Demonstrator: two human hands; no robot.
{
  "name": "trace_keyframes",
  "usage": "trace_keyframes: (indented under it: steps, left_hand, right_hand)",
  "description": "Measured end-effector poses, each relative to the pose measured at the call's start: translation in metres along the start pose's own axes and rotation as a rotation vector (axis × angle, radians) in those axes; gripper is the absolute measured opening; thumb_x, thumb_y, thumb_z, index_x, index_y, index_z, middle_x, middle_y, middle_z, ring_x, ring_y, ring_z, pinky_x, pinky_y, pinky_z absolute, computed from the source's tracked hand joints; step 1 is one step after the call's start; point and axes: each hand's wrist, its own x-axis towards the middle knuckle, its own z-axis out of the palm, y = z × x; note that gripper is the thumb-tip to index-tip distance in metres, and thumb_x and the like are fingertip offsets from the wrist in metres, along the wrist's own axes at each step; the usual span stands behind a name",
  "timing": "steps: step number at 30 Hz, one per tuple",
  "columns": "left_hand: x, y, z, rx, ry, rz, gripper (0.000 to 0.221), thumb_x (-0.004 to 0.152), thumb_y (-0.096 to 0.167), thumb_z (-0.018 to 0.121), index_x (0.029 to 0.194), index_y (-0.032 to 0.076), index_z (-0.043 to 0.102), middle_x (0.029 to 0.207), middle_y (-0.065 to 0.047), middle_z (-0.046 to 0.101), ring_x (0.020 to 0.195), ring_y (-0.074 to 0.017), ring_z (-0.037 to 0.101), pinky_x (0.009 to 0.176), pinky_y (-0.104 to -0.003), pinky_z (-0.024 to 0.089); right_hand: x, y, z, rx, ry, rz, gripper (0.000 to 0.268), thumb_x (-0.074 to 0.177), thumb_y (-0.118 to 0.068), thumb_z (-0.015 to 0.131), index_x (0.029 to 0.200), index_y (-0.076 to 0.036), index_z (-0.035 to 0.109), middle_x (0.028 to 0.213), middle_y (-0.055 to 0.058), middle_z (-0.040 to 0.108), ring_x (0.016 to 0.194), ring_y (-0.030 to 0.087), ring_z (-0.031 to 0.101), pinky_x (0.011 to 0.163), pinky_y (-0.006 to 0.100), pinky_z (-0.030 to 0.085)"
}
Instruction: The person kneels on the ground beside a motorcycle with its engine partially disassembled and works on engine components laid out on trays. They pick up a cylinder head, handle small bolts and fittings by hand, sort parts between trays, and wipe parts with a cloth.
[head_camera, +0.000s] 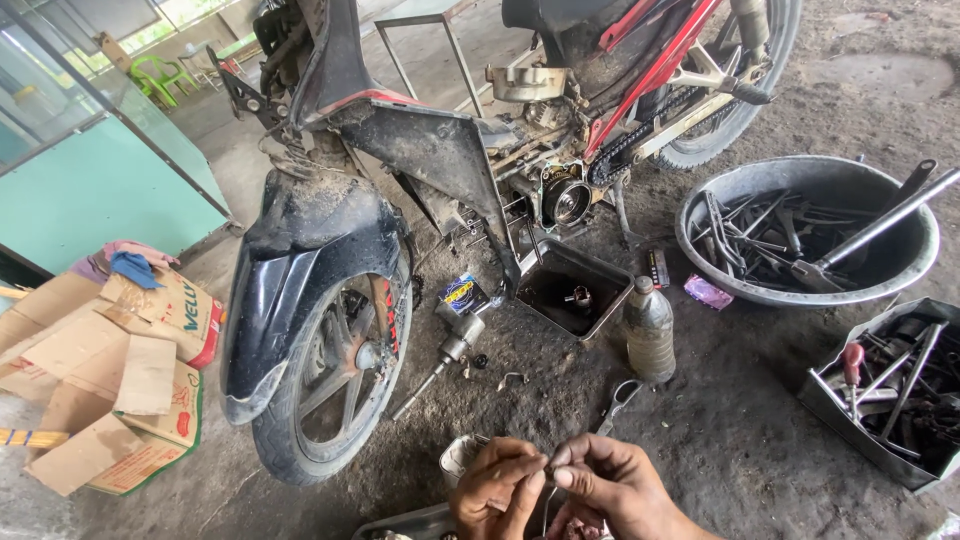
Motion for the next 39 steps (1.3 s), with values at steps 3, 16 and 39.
trace_keyframes:
  steps: [3, 16, 39]
  left_hand:
    - [0.000, 0.002, 0.005, 0.223, 0.043, -0.042, 0.018, 0.089, -0.006, 0.077, 0.105, 0.002, 0.081, 0.099, -0.014, 0.074, 0.088, -0.0191, 0.073, 0.072, -0.028, 0.062]
    - [0.009, -0.007, -0.005, 0.526, -0.220, -0.223, 0.011, 0.086, 0.008, 0.085, 0.097, 0.006, 0.082, 0.094, -0.009, 0.080, 0.086, -0.0171, 0.080, 0.072, -0.028, 0.066]
    - [-0.003, -0.017, 0.005, 0.935, -0.280, 0.169, 0.018, 0.092, 0.007, 0.077, 0.105, -0.001, 0.068, 0.099, -0.012, 0.067, 0.095, -0.0252, 0.072, 0.079, -0.037, 0.063]
  right_hand:
    - [0.000, -0.010, 0.000, 0.029, 0.089, 0.092, 0.016, 0.090, -0.007, 0.075, 0.100, 0.005, 0.072, 0.062, 0.004, 0.060, 0.044, 0.009, 0.051, 0.040, 0.024, 0.039]
    - [-0.004, -0.029, -0.026, -0.070, 0.124, 0.369, 0.014, 0.086, -0.004, 0.078, 0.097, 0.005, 0.075, 0.064, 0.003, 0.063, 0.051, 0.008, 0.050, 0.044, 0.023, 0.034]
    - [-0.008, -0.001, -0.020, 0.163, 0.427, 0.333, 0.016, 0.092, -0.009, 0.069, 0.101, 0.004, 0.067, 0.065, 0.002, 0.048, 0.053, 0.011, 0.043, 0.044, 0.027, 0.033]
